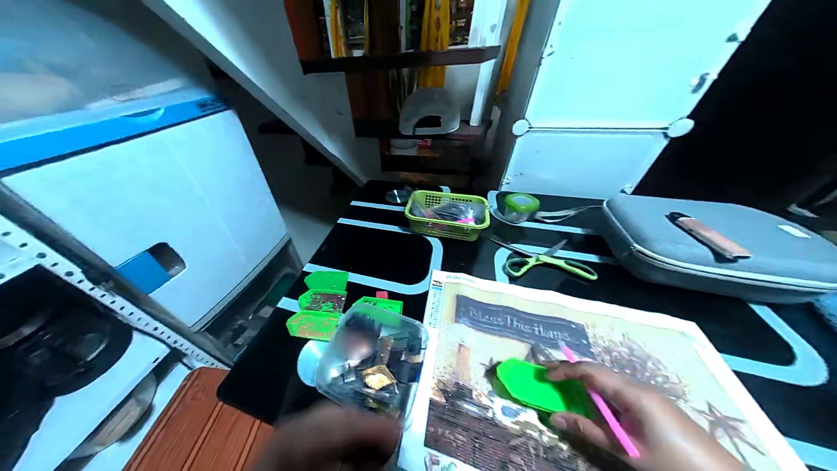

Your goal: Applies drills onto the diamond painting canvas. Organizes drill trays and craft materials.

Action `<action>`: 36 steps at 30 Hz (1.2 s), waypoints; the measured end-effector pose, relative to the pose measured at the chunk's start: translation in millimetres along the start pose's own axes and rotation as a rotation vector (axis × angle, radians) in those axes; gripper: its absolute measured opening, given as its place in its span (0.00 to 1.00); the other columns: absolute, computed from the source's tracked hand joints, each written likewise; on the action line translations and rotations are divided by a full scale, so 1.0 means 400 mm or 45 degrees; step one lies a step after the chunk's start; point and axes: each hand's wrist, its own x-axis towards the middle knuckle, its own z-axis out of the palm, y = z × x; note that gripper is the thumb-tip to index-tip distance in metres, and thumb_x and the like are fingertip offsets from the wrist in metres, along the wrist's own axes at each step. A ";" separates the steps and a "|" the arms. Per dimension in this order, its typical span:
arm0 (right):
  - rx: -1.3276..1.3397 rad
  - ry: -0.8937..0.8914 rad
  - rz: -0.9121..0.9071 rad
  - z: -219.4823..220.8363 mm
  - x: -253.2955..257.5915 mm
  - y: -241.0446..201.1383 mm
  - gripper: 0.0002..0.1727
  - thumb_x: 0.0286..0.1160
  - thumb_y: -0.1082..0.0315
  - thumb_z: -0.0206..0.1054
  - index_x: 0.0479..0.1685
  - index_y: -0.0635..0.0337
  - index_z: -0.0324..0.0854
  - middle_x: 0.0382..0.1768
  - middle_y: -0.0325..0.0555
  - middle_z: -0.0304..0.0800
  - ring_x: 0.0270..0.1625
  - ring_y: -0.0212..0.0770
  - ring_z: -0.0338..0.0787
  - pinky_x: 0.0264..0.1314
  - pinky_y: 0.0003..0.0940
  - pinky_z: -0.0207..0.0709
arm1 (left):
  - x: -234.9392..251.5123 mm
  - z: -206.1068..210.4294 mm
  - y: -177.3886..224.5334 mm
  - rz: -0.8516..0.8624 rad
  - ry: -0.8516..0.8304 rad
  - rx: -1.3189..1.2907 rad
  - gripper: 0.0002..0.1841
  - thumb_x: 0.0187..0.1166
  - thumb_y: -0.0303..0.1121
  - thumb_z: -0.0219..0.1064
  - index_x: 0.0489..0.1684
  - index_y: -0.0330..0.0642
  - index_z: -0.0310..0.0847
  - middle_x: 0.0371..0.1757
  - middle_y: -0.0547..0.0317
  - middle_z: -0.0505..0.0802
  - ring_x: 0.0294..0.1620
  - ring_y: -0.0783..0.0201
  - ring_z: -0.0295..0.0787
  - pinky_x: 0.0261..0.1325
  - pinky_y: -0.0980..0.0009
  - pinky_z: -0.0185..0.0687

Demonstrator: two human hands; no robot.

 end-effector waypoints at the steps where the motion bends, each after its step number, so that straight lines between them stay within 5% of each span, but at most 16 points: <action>1: -0.009 0.013 -0.071 0.021 0.014 0.008 0.26 0.63 0.60 0.82 0.61 0.62 0.87 0.62 0.56 0.91 0.62 0.55 0.92 0.66 0.60 0.82 | 0.023 -0.060 -0.043 -0.022 0.207 0.087 0.14 0.82 0.43 0.69 0.53 0.44 0.92 0.49 0.62 0.97 0.52 0.70 0.94 0.61 0.66 0.91; 4: -0.042 0.036 -0.167 0.065 0.045 0.038 0.25 0.61 0.57 0.82 0.58 0.57 0.89 0.61 0.51 0.93 0.64 0.52 0.92 0.67 0.59 0.82 | 0.100 -0.194 -0.209 -0.293 0.550 0.369 0.13 0.81 0.41 0.68 0.53 0.47 0.92 0.41 0.67 0.96 0.40 0.72 0.92 0.47 0.68 0.90; 7: -0.045 0.015 -0.121 0.067 0.048 0.034 0.27 0.60 0.58 0.82 0.61 0.59 0.89 0.63 0.52 0.92 0.64 0.53 0.91 0.68 0.59 0.82 | 0.167 -0.261 -0.305 -0.614 0.490 0.468 0.08 0.82 0.34 0.71 0.48 0.41 0.92 0.38 0.56 0.95 0.38 0.62 0.90 0.48 0.53 0.85; 11: -0.030 0.062 -0.058 0.058 0.024 0.036 0.27 0.59 0.58 0.82 0.60 0.58 0.89 0.62 0.51 0.92 0.65 0.52 0.91 0.69 0.58 0.81 | 0.220 -0.282 -0.363 -0.829 0.271 0.506 0.09 0.81 0.37 0.73 0.46 0.42 0.93 0.40 0.54 0.94 0.44 0.58 0.89 0.55 0.49 0.81; 18: -0.067 0.101 0.182 0.026 -0.005 0.044 0.26 0.63 0.51 0.79 0.63 0.49 0.88 0.58 0.40 0.93 0.58 0.40 0.92 0.65 0.49 0.84 | 0.238 -0.264 -0.427 -0.810 0.243 0.533 0.09 0.81 0.36 0.72 0.46 0.41 0.93 0.42 0.48 0.94 0.47 0.51 0.89 0.57 0.40 0.78; 23: -0.082 0.119 0.121 0.045 0.004 0.034 0.25 0.64 0.48 0.77 0.62 0.46 0.89 0.62 0.33 0.92 0.64 0.36 0.89 0.73 0.50 0.78 | 0.232 -0.253 -0.450 -0.811 0.328 0.498 0.08 0.82 0.35 0.72 0.43 0.40 0.93 0.41 0.46 0.94 0.47 0.50 0.89 0.56 0.39 0.78; 36: -0.048 0.155 -0.114 0.086 0.023 0.037 0.25 0.61 0.51 0.81 0.59 0.51 0.90 0.62 0.42 0.93 0.67 0.46 0.90 0.76 0.63 0.71 | 0.214 -0.227 -0.479 -0.750 0.535 0.312 0.10 0.84 0.38 0.69 0.44 0.41 0.93 0.42 0.53 0.95 0.48 0.58 0.90 0.58 0.47 0.81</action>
